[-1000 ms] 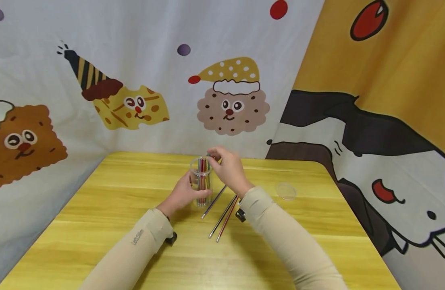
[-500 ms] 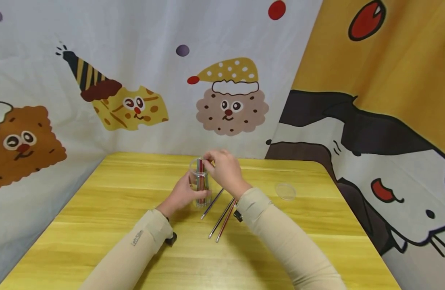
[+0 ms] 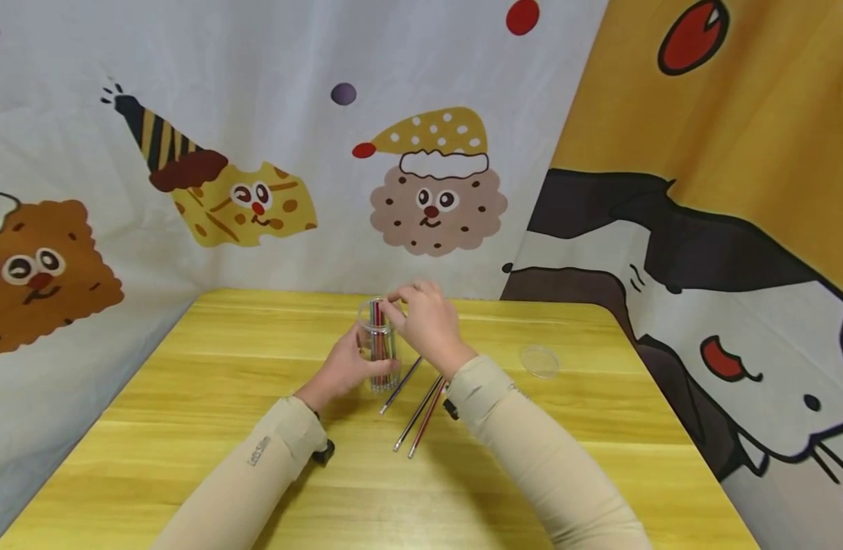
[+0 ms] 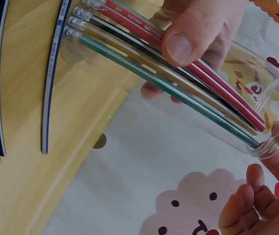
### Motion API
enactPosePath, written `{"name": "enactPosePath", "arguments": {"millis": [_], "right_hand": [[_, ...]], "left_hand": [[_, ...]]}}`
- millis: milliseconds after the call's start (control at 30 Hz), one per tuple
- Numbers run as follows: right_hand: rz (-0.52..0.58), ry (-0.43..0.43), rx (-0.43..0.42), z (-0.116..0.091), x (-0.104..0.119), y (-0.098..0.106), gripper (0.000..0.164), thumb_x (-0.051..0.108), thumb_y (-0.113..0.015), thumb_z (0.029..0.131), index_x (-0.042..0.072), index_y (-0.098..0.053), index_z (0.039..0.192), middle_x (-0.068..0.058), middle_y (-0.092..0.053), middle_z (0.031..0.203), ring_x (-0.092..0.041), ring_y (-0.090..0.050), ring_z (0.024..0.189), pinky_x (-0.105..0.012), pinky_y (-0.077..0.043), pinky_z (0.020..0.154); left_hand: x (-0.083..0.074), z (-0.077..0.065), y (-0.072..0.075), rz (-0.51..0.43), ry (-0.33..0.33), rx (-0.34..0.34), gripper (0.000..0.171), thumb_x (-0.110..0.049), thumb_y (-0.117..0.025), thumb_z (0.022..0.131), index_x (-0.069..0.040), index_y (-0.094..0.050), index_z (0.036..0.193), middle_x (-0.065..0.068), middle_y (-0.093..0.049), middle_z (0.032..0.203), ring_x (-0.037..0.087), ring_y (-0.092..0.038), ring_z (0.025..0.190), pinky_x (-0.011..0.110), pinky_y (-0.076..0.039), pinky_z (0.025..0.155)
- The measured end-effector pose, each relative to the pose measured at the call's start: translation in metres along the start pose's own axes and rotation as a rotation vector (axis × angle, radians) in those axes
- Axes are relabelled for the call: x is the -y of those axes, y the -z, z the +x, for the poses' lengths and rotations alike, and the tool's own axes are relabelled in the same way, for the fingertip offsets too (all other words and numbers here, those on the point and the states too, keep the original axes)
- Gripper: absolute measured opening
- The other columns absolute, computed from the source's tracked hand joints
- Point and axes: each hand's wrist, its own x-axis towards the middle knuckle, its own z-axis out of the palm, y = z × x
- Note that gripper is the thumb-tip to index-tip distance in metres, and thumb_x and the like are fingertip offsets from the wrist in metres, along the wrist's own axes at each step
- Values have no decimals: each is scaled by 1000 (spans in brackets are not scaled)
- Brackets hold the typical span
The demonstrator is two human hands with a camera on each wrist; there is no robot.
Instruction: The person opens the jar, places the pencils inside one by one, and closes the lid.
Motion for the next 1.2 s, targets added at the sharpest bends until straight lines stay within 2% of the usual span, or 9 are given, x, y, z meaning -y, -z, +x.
{"name": "enactPosePath", "arguments": {"millis": [233, 567, 700, 900, 1067, 1200], "right_hand": [[93, 28, 7, -1, -4, -3, 29, 41, -66, 107, 18, -80, 117, -1, -78, 111, -27, -69, 107, -47, -60, 89], [123, 29, 12, 0, -7, -5, 27, 38, -64, 108, 17, -78, 118, -2, -78, 113, -31, -70, 110, -48, -60, 93], [127, 28, 19, -1, -7, -6, 27, 39, -64, 109, 18, -78, 119, -2, -78, 115, -28, -70, 110, -48, -60, 93], [152, 5, 37, -1, -7, -4, 39, 41, -63, 109, 17, -69, 139, -5, -78, 112, -26, -71, 106, -47, -62, 89], [313, -77, 85, -4, -15, -5, 45, 46, -60, 109, 18, -63, 145, -4, -77, 112, -22, -70, 100, -40, -60, 82], [427, -130, 75, -8, -34, -5, 45, 46, -58, 111, 15, -64, 143, -9, -77, 111, -24, -69, 98, -41, -57, 81]], "left_hand": [[-1, -1, 0, -19, 12, -2, 63, -36, -94, 83, -26, -55, 132, 3, -65, 121, 26, -63, 108, 46, -57, 90], [0, 0, 0, -13, 2, -8, 63, -35, -94, 84, -25, -55, 133, 4, -66, 122, 26, -63, 109, 47, -57, 91], [0, 0, 0, -20, 5, -9, 71, -33, -94, 85, -26, -53, 143, 3, -66, 127, 26, -64, 113, 50, -56, 95], [-2, -2, 0, -30, -4, -3, 78, -31, -93, 86, -30, -49, 150, 1, -66, 131, 27, -63, 119, 54, -54, 102], [0, -2, -1, -18, 2, 2, 74, -37, -92, 86, -29, -51, 146, 3, -65, 127, 25, -62, 115, 49, -55, 96], [2, -2, -1, -9, 8, -4, 74, -39, -92, 86, -28, -50, 147, 3, -66, 126, 25, -63, 113, 47, -57, 93]]}}
